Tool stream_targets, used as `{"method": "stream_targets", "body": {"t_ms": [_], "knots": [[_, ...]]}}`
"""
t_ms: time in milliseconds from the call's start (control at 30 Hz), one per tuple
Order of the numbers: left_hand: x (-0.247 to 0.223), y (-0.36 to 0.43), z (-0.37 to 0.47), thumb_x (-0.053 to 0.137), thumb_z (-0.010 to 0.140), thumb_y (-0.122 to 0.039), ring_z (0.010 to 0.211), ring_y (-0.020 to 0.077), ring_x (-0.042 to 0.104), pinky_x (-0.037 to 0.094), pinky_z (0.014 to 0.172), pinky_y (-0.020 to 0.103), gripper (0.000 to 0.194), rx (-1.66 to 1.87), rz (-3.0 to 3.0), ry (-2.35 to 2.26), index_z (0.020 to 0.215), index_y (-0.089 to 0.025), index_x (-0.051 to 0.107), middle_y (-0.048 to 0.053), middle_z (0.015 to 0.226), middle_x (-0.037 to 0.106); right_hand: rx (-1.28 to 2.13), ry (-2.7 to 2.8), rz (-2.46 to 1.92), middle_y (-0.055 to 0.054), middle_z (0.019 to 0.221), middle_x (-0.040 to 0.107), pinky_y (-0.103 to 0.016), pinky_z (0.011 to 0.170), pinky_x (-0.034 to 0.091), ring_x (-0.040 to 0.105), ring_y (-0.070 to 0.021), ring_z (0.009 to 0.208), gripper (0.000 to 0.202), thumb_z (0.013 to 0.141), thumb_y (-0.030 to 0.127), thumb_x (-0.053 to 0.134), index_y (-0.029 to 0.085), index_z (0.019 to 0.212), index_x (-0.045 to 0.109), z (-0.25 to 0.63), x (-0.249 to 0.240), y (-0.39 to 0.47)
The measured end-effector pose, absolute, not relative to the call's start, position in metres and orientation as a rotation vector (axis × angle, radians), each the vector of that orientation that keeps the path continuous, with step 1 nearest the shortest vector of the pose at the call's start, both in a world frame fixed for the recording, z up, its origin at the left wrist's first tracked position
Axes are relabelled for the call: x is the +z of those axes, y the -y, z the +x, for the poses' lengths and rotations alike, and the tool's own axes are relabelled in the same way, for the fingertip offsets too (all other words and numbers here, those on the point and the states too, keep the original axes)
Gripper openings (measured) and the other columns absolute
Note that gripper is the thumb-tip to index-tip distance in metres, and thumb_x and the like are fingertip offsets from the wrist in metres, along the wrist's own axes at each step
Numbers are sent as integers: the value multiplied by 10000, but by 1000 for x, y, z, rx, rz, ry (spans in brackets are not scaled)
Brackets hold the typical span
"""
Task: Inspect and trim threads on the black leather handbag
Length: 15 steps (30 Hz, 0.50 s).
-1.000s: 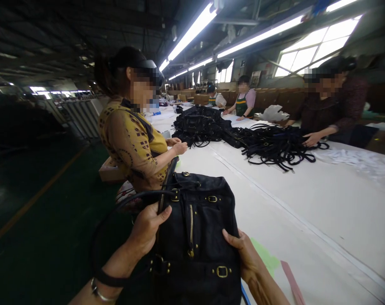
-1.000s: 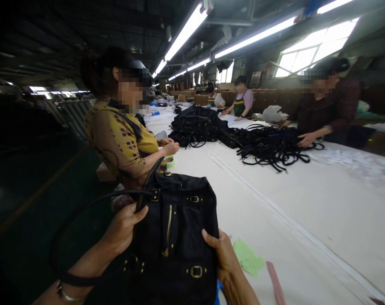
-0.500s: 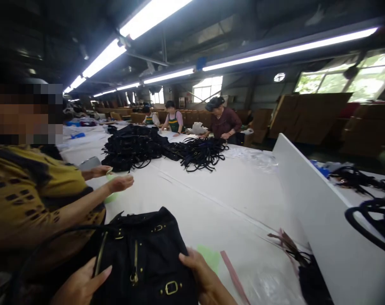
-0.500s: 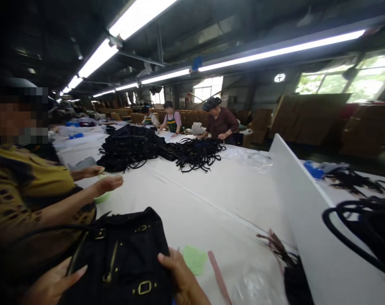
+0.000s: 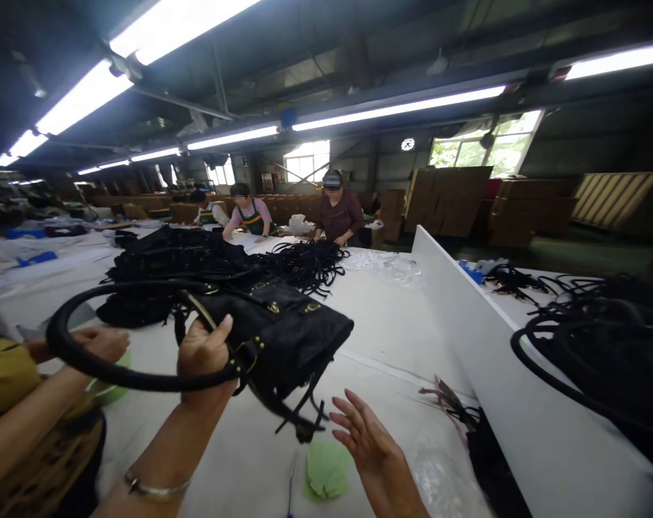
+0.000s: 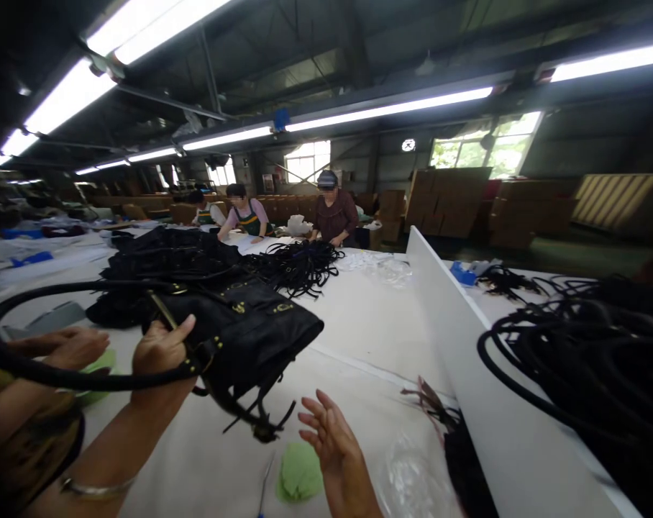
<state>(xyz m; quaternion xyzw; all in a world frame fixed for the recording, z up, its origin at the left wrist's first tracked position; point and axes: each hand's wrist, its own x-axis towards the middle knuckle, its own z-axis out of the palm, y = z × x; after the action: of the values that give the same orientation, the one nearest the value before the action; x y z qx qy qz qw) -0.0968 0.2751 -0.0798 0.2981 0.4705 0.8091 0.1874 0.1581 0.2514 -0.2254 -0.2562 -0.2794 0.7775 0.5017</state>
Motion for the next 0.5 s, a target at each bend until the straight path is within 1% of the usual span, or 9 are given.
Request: {"method": "stream_targets", "body": {"t_ms": [67, 100, 200, 233, 300, 333, 367, 433, 500], "knots": [[-77, -315, -82, 696, 792, -274, 938, 185, 672, 533, 958, 344, 251, 2323, 760, -1141, 1011, -167, 636, 45, 1020, 703, 1856, 617, -683, -132, 1210, 678, -361, 871, 498, 637, -253, 1024, 655, 754, 572, 812, 177, 1245, 631, 168, -240, -249], [-81, -334, -76, 673, 818, -260, 953, 170, 666, 523, 975, 328, 239, 2302, 711, -1112, 1034, -168, 626, 44, 1054, 694, 1838, 593, -715, -126, 1133, 699, -339, 807, 508, 649, -240, 958, 640, 738, 563, 830, 167, 1207, 648, 172, -246, -248], [-119, -379, -59, 565, 906, -196, 971, 105, 648, 497, 986, 240, 216, 2027, 608, -1184, 1120, -196, 586, 18, 1126, 666, 1805, 560, -766, -91, 977, 714, -279, 691, 497, 646, -195, 827, 598, 688, 513, 887, 164, 1125, 675, 186, -262, -243], [-139, -388, -54, 556, 898, -145, 930, 109, 656, 511, 965, 255, 238, 1871, 597, -1208, 1129, -189, 586, 26, 1087, 673, 1800, 550, -776, -80, 944, 712, -262, 669, 489, 640, -179, 796, 582, 678, 499, 899, 164, 1101, 681, 191, -266, -242], [-184, -395, -43, 604, 796, -23, 764, 165, 666, 558, 878, 366, 289, 1496, 568, -1288, 1066, -123, 619, 67, 893, 683, 1795, 520, -818, -61, 872, 703, -233, 614, 471, 626, -151, 724, 565, 653, 492, 916, 156, 1047, 689, 200, -275, -242], [-207, -394, -37, 608, 746, 25, 711, 204, 666, 567, 835, 434, 308, 1311, 529, -1348, 1034, -81, 637, 91, 810, 672, 1787, 500, -854, -50, 832, 697, -220, 581, 457, 618, -139, 682, 564, 633, 494, 926, 153, 1016, 691, 204, -279, -242], [-228, -392, -32, 605, 728, 40, 705, 242, 675, 569, 808, 477, 317, 1180, 483, -1412, 1030, -54, 634, 117, 787, 669, 1773, 485, -896, -41, 793, 689, -209, 548, 439, 608, -128, 639, 565, 610, 495, 936, 150, 984, 690, 208, -283, -241], [-264, -384, -23, 610, 733, 41, 765, 271, 701, 578, 802, 461, 385, 1058, 431, -1471, 1105, -58, 614, 151, 855, 689, 1746, 470, -974, -30, 731, 674, -198, 502, 407, 587, -117, 572, 560, 577, 492, 947, 150, 935, 686, 214, -290, -241], [-288, -379, -19, 635, 767, -3, 797, 251, 712, 591, 793, 385, 364, 1058, 402, -1488, 1123, -72, 596, 160, 925, 697, 1715, 448, -1039, -24, 698, 664, -198, 491, 399, 578, -116, 544, 542, 565, 486, 944, 159, 908, 682, 220, -296, -239]]}}
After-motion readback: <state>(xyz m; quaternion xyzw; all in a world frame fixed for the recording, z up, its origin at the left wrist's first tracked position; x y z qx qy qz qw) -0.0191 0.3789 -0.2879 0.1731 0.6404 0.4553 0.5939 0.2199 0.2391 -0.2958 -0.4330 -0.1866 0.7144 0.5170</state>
